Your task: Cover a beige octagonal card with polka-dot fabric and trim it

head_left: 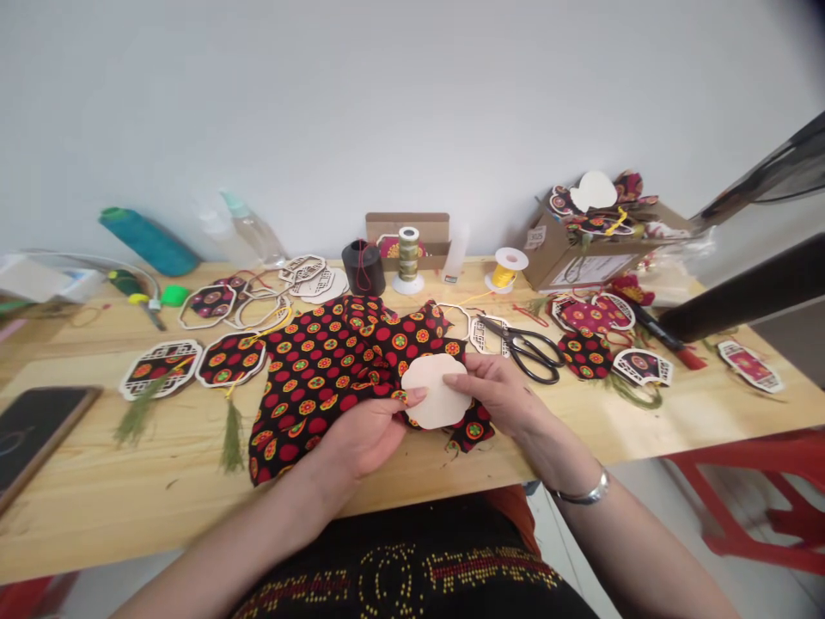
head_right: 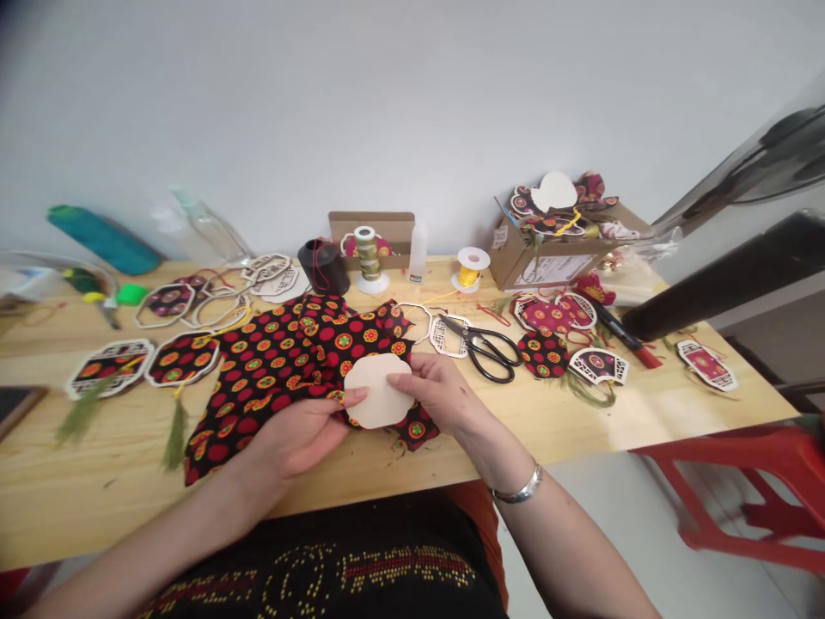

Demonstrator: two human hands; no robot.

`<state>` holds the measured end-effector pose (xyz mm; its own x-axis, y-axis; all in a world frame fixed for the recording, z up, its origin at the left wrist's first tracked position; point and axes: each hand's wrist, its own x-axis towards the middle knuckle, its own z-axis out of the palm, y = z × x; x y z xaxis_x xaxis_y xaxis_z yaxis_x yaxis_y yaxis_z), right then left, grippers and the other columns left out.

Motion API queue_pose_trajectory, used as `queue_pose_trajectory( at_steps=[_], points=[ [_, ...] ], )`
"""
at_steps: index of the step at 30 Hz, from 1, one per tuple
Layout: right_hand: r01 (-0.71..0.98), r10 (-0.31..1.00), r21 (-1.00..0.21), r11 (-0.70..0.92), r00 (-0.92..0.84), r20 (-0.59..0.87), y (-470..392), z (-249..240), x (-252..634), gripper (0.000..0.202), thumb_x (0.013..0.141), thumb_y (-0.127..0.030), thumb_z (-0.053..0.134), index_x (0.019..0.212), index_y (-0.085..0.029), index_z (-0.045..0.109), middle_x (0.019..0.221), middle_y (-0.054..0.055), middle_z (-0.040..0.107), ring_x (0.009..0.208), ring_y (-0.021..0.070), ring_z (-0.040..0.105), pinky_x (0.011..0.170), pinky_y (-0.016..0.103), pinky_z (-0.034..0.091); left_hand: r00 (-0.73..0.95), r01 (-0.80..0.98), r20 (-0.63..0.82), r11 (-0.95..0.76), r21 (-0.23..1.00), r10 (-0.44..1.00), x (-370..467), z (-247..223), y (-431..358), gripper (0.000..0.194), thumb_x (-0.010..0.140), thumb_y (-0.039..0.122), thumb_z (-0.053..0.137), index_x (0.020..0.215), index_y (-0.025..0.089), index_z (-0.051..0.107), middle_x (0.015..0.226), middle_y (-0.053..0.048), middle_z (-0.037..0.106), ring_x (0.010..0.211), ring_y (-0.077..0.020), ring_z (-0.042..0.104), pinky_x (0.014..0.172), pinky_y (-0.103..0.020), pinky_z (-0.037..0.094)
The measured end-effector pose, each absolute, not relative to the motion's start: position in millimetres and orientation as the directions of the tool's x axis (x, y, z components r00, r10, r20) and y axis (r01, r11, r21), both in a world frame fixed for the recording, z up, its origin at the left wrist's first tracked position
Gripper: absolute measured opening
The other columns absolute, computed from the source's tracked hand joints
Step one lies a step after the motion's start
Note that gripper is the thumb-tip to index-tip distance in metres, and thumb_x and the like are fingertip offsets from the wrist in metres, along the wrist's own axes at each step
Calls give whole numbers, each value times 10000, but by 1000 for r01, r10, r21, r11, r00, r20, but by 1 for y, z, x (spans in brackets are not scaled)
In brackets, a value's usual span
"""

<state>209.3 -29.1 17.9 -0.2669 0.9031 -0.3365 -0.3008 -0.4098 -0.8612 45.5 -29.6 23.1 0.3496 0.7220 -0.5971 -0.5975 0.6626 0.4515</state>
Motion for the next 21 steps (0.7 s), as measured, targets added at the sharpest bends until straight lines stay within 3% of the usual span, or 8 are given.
queue_pose_trajectory(
  at_steps=[11,21],
  points=[
    [-294,908,-875,-385,-290,-302,-27,14,206,234,640,-348,813,786,-176,750,684,6,729,609,117,639,620,243,524,305,-558,-639,676,481,706,42,30,-33,666,734,-135,563,1340,141,564,1152,-97,729,1101,-232,661,1057,-344,462],
    [-288,910,-881,-375,-298,-289,-28,13,207,228,671,-336,797,837,-185,757,712,5,735,639,121,648,643,252,529,379,-547,-635,717,433,673,39,24,-31,615,785,-117,496,1345,130,554,1168,-126,714,1165,-258,620,1112,-430,401]
  ],
)
